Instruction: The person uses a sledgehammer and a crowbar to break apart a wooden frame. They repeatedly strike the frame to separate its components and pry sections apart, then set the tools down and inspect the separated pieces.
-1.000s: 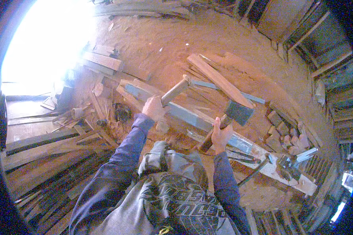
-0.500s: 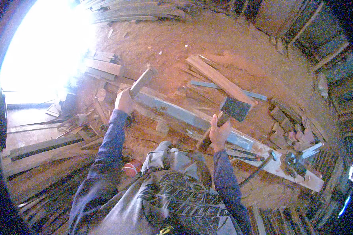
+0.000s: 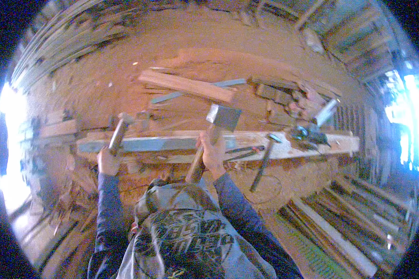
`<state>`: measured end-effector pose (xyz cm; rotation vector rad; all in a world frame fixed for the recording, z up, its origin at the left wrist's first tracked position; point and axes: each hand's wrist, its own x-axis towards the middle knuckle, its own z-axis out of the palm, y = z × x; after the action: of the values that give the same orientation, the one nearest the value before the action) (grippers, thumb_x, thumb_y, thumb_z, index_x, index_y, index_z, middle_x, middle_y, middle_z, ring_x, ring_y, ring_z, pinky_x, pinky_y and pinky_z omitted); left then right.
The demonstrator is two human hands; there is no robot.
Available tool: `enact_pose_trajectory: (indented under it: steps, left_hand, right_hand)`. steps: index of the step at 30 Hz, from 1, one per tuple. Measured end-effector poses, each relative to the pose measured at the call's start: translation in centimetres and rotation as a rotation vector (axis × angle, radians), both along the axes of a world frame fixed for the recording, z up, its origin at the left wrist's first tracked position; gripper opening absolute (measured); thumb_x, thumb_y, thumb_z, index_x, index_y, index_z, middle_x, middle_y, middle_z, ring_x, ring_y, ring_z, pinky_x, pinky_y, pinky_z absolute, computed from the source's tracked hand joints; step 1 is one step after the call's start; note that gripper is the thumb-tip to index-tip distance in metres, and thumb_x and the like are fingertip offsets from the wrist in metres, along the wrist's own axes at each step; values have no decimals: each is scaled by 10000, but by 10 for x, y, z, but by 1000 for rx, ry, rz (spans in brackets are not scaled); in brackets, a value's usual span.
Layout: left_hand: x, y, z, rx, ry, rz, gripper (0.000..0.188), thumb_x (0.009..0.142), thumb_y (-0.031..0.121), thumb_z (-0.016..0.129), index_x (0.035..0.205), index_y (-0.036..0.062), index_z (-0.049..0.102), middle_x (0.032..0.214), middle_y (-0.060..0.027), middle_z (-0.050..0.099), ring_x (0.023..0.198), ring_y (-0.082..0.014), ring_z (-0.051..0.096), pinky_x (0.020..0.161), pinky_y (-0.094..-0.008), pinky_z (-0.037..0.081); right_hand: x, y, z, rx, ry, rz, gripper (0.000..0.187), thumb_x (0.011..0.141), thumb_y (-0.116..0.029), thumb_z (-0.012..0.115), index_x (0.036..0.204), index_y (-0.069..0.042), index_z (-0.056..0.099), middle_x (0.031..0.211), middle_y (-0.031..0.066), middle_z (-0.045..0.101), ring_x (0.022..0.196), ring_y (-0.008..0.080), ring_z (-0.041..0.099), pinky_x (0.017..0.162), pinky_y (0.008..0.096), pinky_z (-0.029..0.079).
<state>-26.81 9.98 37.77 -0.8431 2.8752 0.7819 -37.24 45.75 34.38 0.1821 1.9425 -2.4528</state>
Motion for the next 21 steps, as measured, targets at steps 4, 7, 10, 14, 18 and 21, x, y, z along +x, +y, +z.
enact_pose_trajectory:
  steps: [4, 7, 10, 14, 18, 21]
  left_hand:
    - [-6, 13, 5, 25, 43, -51, 329, 706, 145, 783, 975, -19, 688, 977, -203, 673, 956, -407, 642, 845, -482, 498]
    - [-12, 15, 6, -186, -59, -68, 340, 687, 141, 792, 959, -29, 682, 1012, -207, 669, 995, -403, 633, 860, -476, 494]
    - [-18, 13, 2, -170, -38, -113, 323, 703, 147, 780, 953, -32, 683, 973, -226, 680, 956, -416, 644, 841, -479, 500]
    - [-15, 2, 5, -108, -100, -21, 278, 753, 153, 740, 921, -58, 672, 744, -202, 685, 712, -340, 690, 691, -451, 529]
    - [-12, -21, 11, 67, 85, 276, 272, 777, 176, 750, 897, -56, 676, 719, -122, 682, 662, -243, 666, 651, -410, 526]
    - [5, -45, 7, 50, 243, 301, 261, 788, 187, 751, 879, -47, 683, 719, -88, 676, 651, -211, 646, 639, -384, 522]
  right_hand:
    - [11, 94, 14, 28, -101, -220, 211, 921, -144, 673, 1060, -30, 561, 824, 53, 643, 641, 163, 625, 600, 343, 540]
    - [15, 172, 3, 239, -263, -182, 262, 887, -193, 701, 1073, -42, 594, 854, 45, 661, 656, 166, 623, 583, 339, 525]
    - [17, 239, -25, 593, -459, -1, 228, 840, -215, 704, 961, -29, 648, 741, 69, 674, 620, 174, 647, 574, 347, 522]
    - [21, 287, -72, 892, -466, -109, 260, 783, -248, 714, 886, -10, 688, 755, 145, 707, 720, 252, 706, 662, 400, 547]
    - [20, 331, -92, 1094, -405, -156, 333, 768, -291, 733, 918, 4, 704, 840, 186, 730, 791, 342, 712, 731, 453, 544]
    - [14, 348, -103, 1184, -355, -244, 389, 761, -328, 758, 954, 5, 709, 893, 201, 731, 841, 377, 704, 769, 469, 541]
